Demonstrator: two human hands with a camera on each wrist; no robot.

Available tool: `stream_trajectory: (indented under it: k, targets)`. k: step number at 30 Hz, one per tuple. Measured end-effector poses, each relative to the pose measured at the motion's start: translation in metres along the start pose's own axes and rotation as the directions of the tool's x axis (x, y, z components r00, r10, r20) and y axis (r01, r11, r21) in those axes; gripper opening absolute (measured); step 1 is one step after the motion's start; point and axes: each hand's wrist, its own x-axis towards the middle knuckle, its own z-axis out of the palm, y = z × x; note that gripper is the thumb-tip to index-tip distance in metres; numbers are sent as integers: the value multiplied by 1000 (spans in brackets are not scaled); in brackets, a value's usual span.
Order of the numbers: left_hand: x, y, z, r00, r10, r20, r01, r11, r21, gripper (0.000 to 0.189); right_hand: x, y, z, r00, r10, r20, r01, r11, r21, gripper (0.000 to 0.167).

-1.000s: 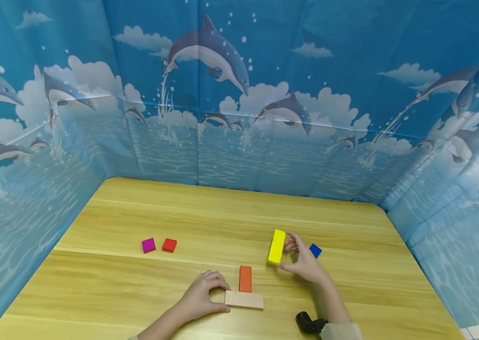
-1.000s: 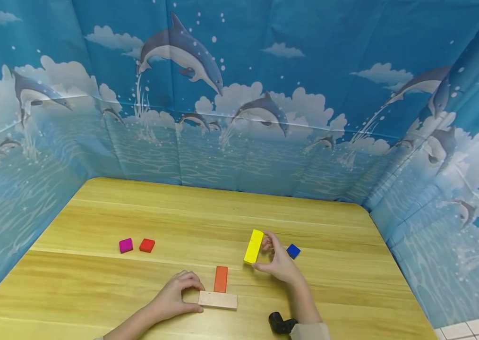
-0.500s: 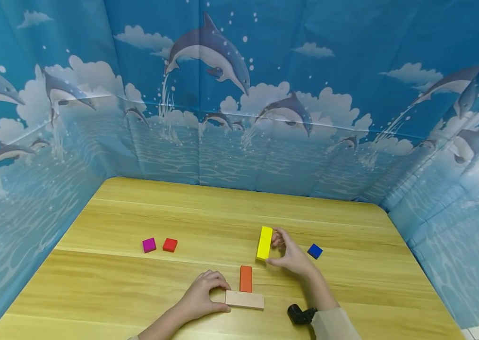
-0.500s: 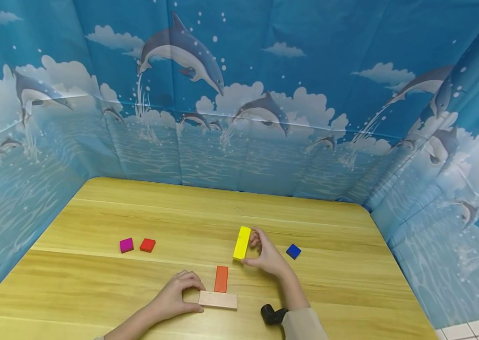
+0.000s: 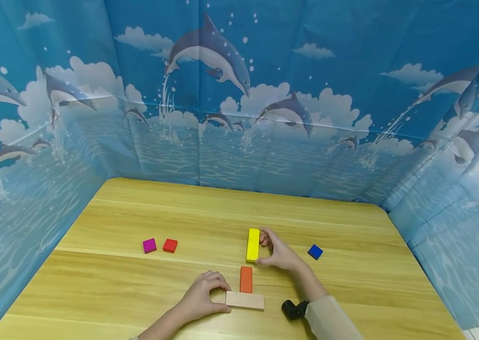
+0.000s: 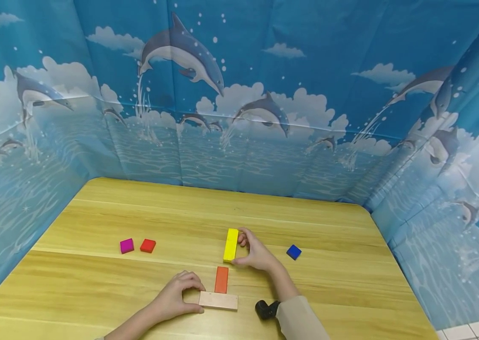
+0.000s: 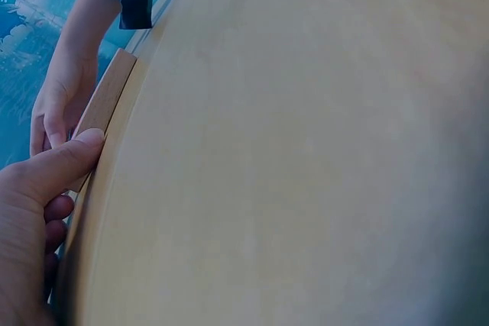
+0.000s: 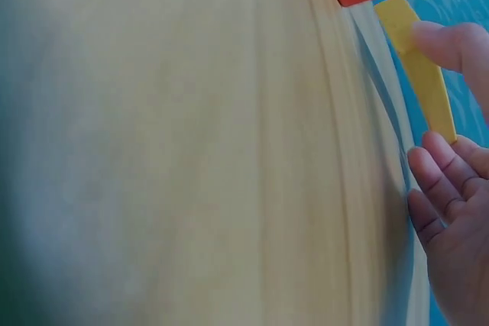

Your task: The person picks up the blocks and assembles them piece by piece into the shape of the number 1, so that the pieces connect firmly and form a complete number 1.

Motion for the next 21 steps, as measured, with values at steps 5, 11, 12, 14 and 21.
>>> stream_trajectory:
  k: [5,11,12,14,21]
  targets:
    - [0,1,0,1000,2,0,-2,1000,-9,32,7,-1,4,999,-13,31,14,999,-41,84]
    - [0,0,2,1000,8,-11,-8,1000,-6,32,9,-1,7,997,-7,77,11,999,-46,83]
    - [0,0,2,1000,11,-13,-11,1000,-6,32,10,-2,7,996,0,85,4,999,-43,83]
    - [0,0,2,1000,16,-15,-16,1000,-6,32,9,-3,7,995,14,99,-9,999,-44,83]
    - [0,-2,2,1000,13,-12,-13,1000,-5,32,9,-4,4,991,42,125,-38,999,-38,85]
